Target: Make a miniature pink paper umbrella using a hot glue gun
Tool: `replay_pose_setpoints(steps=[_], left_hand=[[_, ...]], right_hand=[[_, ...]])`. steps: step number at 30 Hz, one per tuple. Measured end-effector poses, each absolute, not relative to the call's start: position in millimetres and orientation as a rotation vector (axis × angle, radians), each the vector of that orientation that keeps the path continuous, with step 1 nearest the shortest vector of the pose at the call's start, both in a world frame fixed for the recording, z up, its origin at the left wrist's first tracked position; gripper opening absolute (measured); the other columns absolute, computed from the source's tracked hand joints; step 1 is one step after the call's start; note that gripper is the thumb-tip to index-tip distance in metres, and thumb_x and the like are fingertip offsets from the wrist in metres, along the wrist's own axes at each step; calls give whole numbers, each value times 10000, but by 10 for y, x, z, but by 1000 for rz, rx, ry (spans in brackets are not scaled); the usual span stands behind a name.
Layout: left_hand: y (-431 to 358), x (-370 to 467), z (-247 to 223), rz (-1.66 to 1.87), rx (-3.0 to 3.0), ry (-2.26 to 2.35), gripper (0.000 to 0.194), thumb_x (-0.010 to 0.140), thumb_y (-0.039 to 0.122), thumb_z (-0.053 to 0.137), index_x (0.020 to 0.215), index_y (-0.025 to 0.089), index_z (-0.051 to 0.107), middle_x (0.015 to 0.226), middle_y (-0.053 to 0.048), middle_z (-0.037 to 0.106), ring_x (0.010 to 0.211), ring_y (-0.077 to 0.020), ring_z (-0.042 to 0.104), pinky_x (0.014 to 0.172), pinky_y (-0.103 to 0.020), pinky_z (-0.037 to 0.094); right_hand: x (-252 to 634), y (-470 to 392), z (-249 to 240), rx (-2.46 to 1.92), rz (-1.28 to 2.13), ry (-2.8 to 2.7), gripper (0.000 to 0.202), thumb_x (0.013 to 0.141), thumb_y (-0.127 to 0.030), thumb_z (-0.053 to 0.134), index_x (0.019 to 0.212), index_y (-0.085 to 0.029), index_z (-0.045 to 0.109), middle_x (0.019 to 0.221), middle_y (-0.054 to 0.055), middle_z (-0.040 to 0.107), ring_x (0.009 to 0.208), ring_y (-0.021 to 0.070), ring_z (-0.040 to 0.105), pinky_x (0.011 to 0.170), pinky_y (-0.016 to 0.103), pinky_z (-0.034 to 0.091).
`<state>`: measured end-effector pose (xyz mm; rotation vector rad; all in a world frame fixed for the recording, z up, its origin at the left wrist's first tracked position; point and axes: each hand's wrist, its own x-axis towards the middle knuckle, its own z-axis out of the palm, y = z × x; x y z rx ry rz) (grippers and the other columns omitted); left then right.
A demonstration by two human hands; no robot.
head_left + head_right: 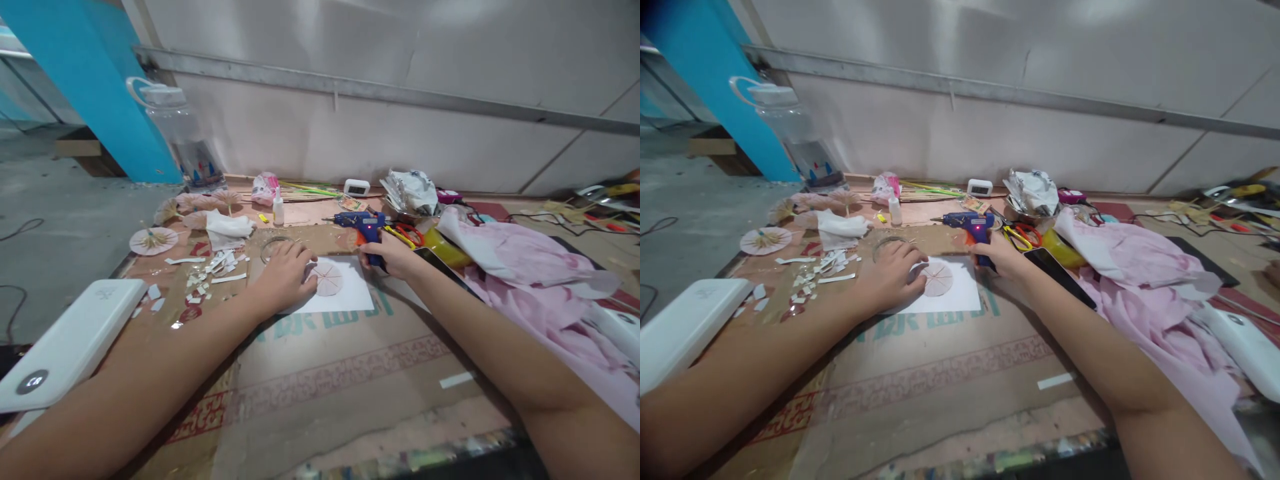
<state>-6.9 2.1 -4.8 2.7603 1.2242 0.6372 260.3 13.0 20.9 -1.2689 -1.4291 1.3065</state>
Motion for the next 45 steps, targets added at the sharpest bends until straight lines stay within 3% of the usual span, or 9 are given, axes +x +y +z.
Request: replay_pose_setpoints(steps=[4,8,11,17,22,27,35,39,45], left_hand=[[15,-92,7,598,2737,1116,326,901,261,547,1201,181,648,1173,-112,627,1159,-303,522,1075,-498,398],[31,-122,53,524,2727,955,313,923,334,576,1188,208,684,1229,-99,616,1204,-296,512,1109,-489,377],[54,-136,48,501,2728,899,379,904,398,627,1241,229,668,1280,-93,599,1249,-299,495,1133,-491,361],[49,-97,-23,501,2710,978,440,862,472,682,1209,205,637,1295,-113,584,1274,-325,480,1135,-516,366],[35,-80,-28,494,2687,991,510,857,480,676,1255,173,587,1309,-127,580,1259,-321,479,1125,-506,376],[59,-96,7,492,2676,973,496,896,428,632,1318,172,574,1290,-125,593,1228,-314,494,1105,-501,385],[63,-73,-20,592,2604,1013,307,952,410,609,1189,229,683,1266,-87,609,1194,-283,531,1074,-481,406],[60,-62,-13,613,2597,992,372,932,364,628,1272,213,622,1244,-85,633,1190,-281,542,1072,-474,418],[77,-72,-19,645,2501,1020,617,893,375,650,1450,188,463,1295,-110,631,1205,-293,571,1068,-479,437]], right_hand=[[2698,5,188,-1229,1367,-1329,290,674,-326,809,745,-204,556,544,-25,557,457,107,471,421,245,375],[2761,-48,188,-1203,1382,-1376,412,682,-476,853,896,-168,681,741,34,669,501,105,510,435,258,406],[2788,-49,170,-1156,1456,-1422,469,674,-561,856,852,-158,697,834,65,695,493,92,511,446,270,433],[2853,-69,173,-1173,1652,-1539,563,651,-670,834,800,-153,670,753,33,660,464,93,518,429,250,399],[2926,-77,224,-1330,1517,-1867,568,728,-697,763,755,-138,673,530,-16,548,481,104,494,472,243,394],[2951,-63,210,-1370,1441,-1932,568,747,-714,730,751,-148,682,566,-1,573,501,108,496,476,249,388],[2923,-50,198,-1340,1490,-1906,560,737,-703,735,726,-148,660,552,-21,559,478,95,480,472,243,372],[2899,-61,224,-1397,1466,-1903,524,721,-668,762,702,-158,646,534,-31,544,479,95,481,473,237,373],[2885,-64,215,-1440,1450,-1881,517,692,-659,779,695,-163,633,539,-28,558,471,95,484,475,240,381]])
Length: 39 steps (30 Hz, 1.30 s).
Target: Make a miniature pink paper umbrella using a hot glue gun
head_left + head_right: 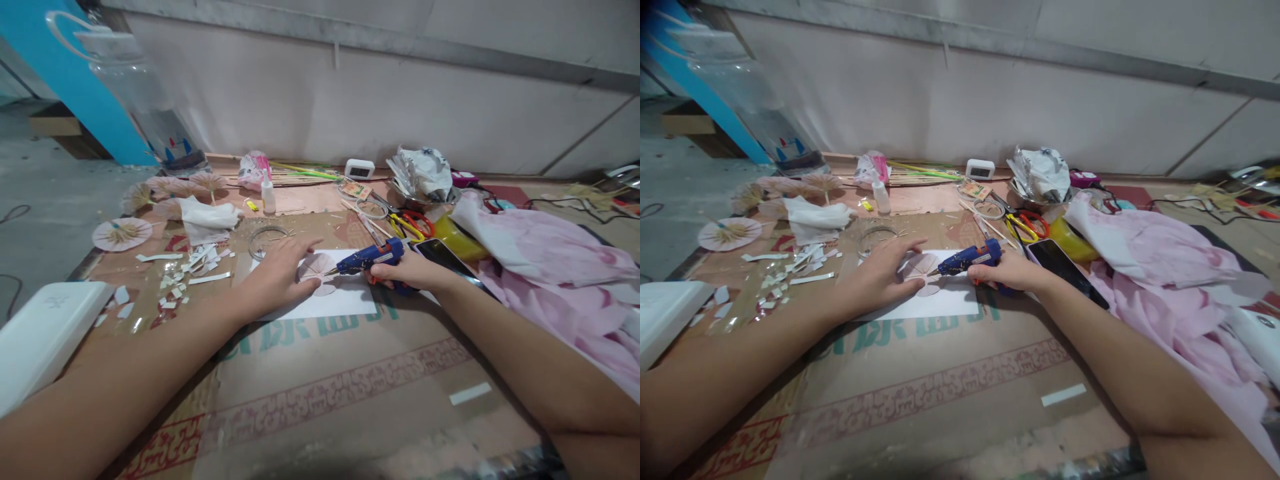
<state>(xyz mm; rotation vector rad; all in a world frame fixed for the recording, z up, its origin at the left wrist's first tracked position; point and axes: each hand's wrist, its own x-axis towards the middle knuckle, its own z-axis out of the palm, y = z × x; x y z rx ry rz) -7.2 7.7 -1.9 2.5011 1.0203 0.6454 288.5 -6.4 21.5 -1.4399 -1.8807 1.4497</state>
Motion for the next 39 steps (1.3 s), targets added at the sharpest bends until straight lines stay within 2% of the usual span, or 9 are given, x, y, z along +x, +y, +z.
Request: replay_pose_setpoints(steps=[7,11,15,20,27,34,39], left_hand=[[103,-101,22,743,2554,1098,375,926,363,529,1221,155,627,1184,-122,645,1159,-296,576,1056,-475,430],[76,-91,47,586,2609,1017,476,906,453,591,1296,185,639,1305,-125,602,1250,-319,520,1118,-513,382],[50,-84,33,512,2639,980,544,883,496,637,1340,202,624,1349,-125,578,1276,-331,494,1126,-522,381],[60,-88,15,487,2664,973,518,880,486,635,1310,198,626,1322,-124,586,1252,-330,501,1124,-522,388],[53,-80,30,464,2673,969,486,884,490,632,1285,216,656,1317,-127,584,1256,-337,499,1116,-532,394],[62,-83,9,468,2680,975,483,885,458,621,1284,187,645,1316,-137,584,1256,-334,493,1130,-529,376],[63,-81,-3,464,2692,979,503,889,463,608,1296,168,633,1317,-144,583,1259,-332,488,1130,-518,379]], right_hand=[[2850,-97,263,-1504,1361,-1917,501,716,-654,748,719,-159,670,526,-23,544,490,110,480,494,255,380],[2817,-130,305,-1555,1176,-1897,459,670,-610,782,744,-166,695,673,31,659,641,162,579,602,285,457],[2792,-151,301,-1553,1121,-1918,429,682,-589,773,696,-172,677,675,35,658,650,168,571,612,289,467],[2751,-166,278,-1538,1124,-1933,404,700,-560,761,727,-161,700,666,26,648,637,158,551,597,279,454],[2715,-173,273,-1489,1155,-2002,437,747,-554,755,954,-171,786,809,49,737,730,198,628,677,305,500],[2728,-167,255,-1501,1146,-2004,439,761,-558,761,971,-173,792,832,58,744,769,216,651,700,315,518],[2708,-172,257,-1508,1139,-1983,452,755,-549,760,973,-155,793,782,45,724,727,195,628,675,303,510]])
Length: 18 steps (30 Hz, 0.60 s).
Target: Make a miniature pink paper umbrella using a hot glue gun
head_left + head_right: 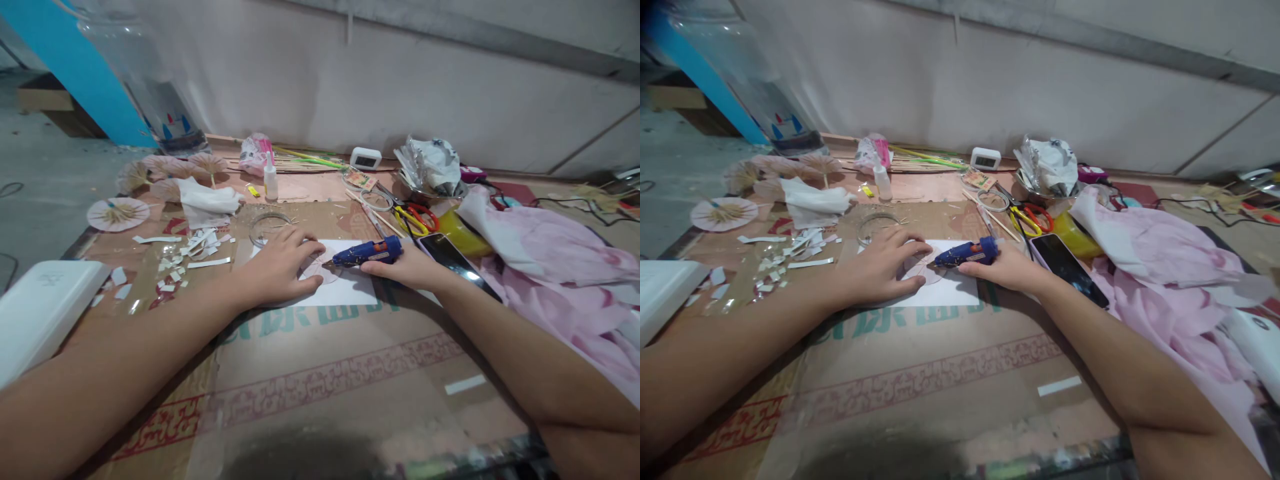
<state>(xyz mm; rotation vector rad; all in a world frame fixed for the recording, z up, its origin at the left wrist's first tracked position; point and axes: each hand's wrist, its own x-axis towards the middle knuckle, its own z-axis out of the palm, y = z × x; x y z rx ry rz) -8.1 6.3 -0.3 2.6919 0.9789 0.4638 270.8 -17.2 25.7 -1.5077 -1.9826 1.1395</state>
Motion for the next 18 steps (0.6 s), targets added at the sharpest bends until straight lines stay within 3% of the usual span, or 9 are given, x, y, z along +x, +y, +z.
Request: replay_pose_setpoints(steps=[18], left_hand=[[58,-77,7,466,2664,976,474,882,460,612,1279,200,634,1317,-136,584,1263,-340,492,1128,-539,379]], right_hand=[[2694,-180,274,-1517,1124,-2005,429,759,-541,756,966,-167,797,766,31,713,683,171,601,637,282,484]])
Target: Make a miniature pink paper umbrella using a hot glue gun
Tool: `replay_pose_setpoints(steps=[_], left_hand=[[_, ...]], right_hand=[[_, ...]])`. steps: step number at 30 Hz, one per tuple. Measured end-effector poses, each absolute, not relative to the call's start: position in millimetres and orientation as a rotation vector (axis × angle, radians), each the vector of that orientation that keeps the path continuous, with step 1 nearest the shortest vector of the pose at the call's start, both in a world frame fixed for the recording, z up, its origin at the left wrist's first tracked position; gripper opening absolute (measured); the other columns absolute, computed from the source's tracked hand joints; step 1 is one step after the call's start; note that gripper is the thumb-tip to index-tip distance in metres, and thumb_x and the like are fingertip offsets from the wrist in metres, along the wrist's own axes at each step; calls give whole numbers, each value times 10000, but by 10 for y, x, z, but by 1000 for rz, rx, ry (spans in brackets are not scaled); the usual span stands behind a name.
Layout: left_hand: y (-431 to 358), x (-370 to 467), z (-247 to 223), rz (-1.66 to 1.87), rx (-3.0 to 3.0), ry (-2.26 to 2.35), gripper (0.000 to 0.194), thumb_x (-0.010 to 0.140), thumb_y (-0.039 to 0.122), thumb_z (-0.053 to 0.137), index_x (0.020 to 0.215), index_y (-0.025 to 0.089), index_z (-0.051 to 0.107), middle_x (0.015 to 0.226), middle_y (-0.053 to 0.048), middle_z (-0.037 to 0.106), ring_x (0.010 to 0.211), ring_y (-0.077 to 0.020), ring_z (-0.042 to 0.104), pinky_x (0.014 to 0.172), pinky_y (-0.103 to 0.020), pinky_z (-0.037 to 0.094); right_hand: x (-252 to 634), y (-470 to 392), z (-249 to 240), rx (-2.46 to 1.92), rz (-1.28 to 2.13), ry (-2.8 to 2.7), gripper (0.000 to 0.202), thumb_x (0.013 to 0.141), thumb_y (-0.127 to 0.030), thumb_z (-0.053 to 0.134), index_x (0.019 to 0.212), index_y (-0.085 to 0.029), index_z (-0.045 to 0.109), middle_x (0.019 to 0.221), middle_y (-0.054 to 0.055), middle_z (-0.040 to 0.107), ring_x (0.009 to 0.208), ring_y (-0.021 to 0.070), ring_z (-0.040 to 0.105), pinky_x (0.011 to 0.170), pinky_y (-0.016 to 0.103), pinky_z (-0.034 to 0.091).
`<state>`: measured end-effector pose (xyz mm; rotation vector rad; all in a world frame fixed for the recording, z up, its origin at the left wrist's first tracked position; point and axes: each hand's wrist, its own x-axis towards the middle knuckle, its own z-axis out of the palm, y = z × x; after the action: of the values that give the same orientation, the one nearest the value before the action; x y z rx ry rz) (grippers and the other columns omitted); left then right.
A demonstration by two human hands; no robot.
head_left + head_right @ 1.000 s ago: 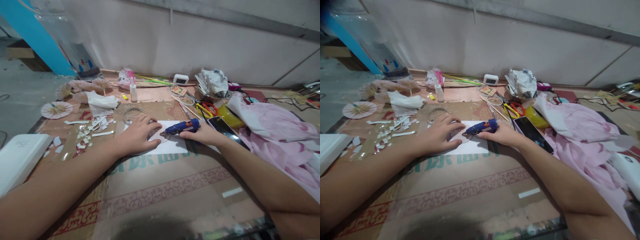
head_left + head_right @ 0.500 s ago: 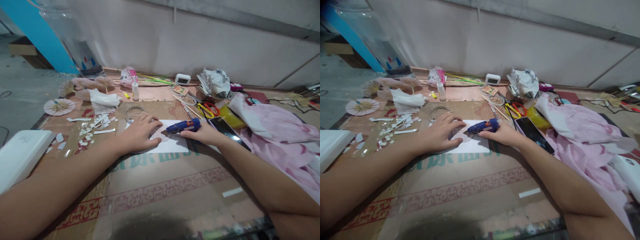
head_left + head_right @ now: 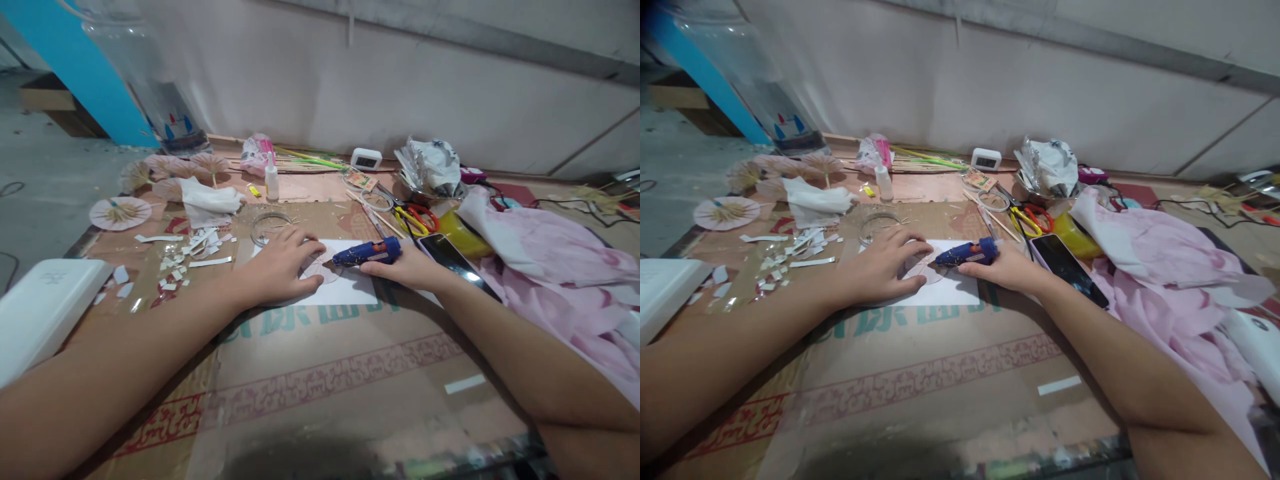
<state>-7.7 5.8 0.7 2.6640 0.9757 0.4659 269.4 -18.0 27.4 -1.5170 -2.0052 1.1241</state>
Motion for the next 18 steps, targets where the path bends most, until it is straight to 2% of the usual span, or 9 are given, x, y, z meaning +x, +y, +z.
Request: replay_pose_setpoints(steps=[4,12,18], left_hand=[[62,-78,7,453,2677,976,494,888,468,607,1296,190,629,1320,-136,579,1268,-332,493,1136,-519,375],[52,-73,22,469,2643,968,469,876,445,620,1277,204,640,1319,-136,583,1263,-349,491,1133,-563,372],[59,-78,7,466,2672,973,478,885,464,613,1282,198,635,1326,-137,586,1262,-338,495,1129,-540,379]], right_hand=[[2709,-178,252,-1522,1119,-2007,441,759,-543,759,1001,-176,799,832,42,741,725,181,621,657,285,494],[2704,-180,274,-1511,1134,-2024,421,766,-529,760,999,-180,802,860,44,758,740,190,641,667,293,516],[2711,-175,276,-1510,1149,-2019,427,766,-533,768,1010,-184,804,879,51,764,754,194,646,672,296,524]])
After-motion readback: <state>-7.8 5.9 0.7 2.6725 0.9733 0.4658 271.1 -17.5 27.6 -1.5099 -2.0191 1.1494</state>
